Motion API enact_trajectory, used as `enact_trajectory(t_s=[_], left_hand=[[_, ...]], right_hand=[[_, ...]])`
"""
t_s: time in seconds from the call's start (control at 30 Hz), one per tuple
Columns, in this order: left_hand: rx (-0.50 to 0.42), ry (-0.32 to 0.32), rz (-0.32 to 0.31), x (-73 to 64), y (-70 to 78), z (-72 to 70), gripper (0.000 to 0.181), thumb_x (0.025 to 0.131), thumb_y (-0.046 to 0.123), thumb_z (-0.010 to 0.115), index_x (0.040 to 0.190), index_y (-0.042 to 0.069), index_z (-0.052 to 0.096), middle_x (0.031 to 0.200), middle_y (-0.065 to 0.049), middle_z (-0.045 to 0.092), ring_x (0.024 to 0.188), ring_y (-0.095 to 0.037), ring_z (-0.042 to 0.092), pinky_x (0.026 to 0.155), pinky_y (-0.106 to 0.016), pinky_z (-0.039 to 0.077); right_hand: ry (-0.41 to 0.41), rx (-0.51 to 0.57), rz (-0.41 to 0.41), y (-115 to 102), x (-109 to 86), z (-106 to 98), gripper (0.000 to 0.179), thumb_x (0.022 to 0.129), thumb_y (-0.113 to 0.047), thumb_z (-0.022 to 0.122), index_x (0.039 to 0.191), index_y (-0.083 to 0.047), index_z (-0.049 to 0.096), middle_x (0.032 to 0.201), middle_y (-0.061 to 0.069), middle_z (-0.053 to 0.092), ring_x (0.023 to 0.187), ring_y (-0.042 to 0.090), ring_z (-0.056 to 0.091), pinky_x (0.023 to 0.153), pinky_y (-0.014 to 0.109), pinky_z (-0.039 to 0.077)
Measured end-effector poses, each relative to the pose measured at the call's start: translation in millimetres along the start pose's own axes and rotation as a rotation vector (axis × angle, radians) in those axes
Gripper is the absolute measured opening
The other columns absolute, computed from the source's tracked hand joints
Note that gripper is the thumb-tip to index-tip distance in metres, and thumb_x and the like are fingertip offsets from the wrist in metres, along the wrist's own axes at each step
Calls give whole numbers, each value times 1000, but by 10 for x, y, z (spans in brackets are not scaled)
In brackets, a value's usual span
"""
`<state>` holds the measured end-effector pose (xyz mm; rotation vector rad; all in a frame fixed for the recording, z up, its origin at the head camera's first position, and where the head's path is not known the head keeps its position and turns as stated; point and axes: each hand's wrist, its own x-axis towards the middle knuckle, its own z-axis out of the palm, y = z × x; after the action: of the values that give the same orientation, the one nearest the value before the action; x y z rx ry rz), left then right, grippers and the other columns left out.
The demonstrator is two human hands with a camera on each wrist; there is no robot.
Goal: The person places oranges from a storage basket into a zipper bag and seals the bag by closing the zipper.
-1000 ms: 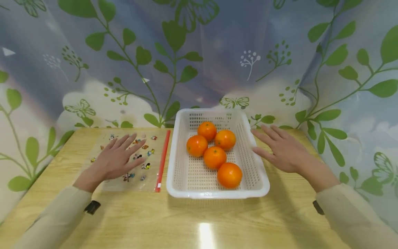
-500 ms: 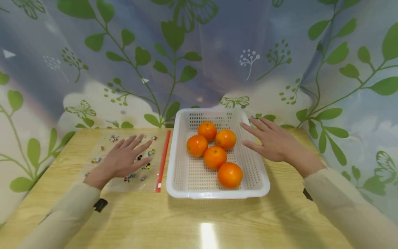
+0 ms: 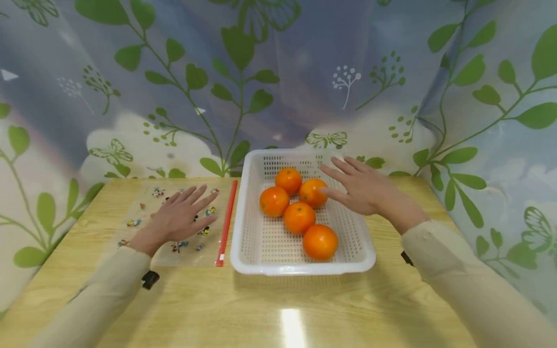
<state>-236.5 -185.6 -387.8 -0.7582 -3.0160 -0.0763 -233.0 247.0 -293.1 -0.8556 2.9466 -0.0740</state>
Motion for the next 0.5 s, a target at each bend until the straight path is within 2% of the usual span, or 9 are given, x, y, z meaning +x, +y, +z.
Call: enact_trajectory(t_s=[0.17,0.5], left_hand=[[-10,-17,-15,70,35,38,64,97,56,39,151,21,31,157,-10,19,141,-37,18,109,-61,17],[10,-32,-12,176,98,124,66,96,60,36,150,22,34,155,-11,25,141,-36,20,109,-58,21]], right_hand=[[-14,-2,1,-59,143,4,67,99,-57,34,154,-21,20,158,14,12,142,41,9,112,57,9],[-30,-38,-34,-228,331,-19,70,97,-61,30,154,-24,17,158,12,10,142,40,9,111,58,11]])
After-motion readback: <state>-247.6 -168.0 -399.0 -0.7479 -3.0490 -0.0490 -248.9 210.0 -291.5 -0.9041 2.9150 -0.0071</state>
